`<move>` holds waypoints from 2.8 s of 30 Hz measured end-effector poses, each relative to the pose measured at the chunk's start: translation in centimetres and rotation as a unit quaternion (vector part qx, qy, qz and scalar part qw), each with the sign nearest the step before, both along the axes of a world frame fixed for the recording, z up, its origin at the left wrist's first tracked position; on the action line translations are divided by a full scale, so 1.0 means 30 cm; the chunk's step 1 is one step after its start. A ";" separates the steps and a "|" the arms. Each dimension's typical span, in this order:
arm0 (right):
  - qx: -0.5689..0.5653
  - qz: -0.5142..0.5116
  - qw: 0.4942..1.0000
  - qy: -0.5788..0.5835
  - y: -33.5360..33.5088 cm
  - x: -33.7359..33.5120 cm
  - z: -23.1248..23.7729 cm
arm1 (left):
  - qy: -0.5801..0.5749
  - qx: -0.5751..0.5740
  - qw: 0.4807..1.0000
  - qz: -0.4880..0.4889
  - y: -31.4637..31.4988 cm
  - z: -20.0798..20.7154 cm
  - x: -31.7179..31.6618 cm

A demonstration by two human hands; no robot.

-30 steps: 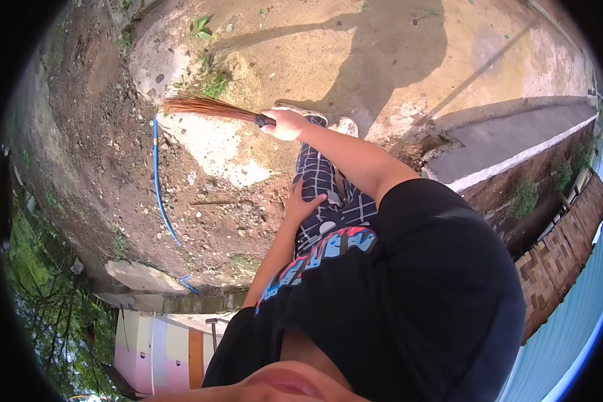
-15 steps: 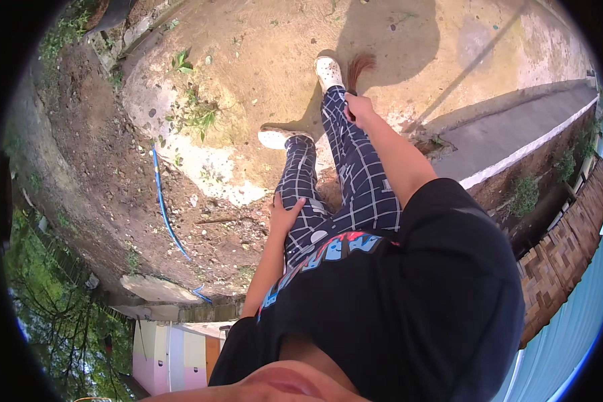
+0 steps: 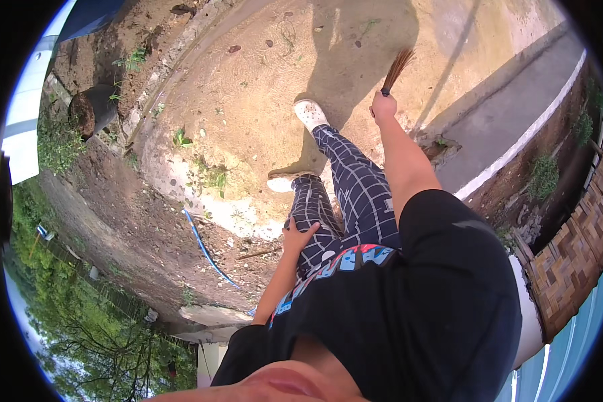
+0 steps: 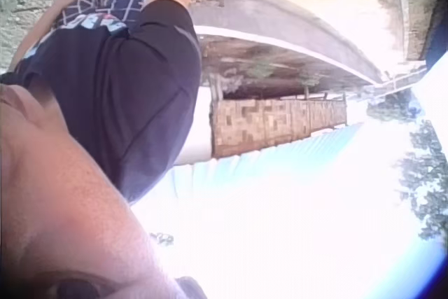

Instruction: The person sweeps a concrete path with a broom and pulls small weeds from the adjacent dirt by hand.

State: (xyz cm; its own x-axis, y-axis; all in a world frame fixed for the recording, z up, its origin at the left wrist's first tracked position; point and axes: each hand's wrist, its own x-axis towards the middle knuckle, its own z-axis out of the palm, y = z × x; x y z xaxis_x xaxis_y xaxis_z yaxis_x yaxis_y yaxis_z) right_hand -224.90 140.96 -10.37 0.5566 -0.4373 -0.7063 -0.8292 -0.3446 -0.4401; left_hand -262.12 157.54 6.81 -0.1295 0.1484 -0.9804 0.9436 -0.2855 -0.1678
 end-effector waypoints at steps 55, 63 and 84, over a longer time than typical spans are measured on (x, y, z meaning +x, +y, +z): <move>0.094 0.729 0.672 0.091 1.740 -0.822 0.026 | -0.014 -0.008 0.999 0.052 0.567 0.027 -0.188; -0.040 0.640 0.767 0.017 1.256 -0.924 0.285 | -0.050 -0.022 0.986 0.160 0.691 0.043 -0.333; 0.013 0.450 0.861 0.236 1.981 -1.181 0.341 | -0.067 0.006 0.919 0.388 0.833 0.075 -0.397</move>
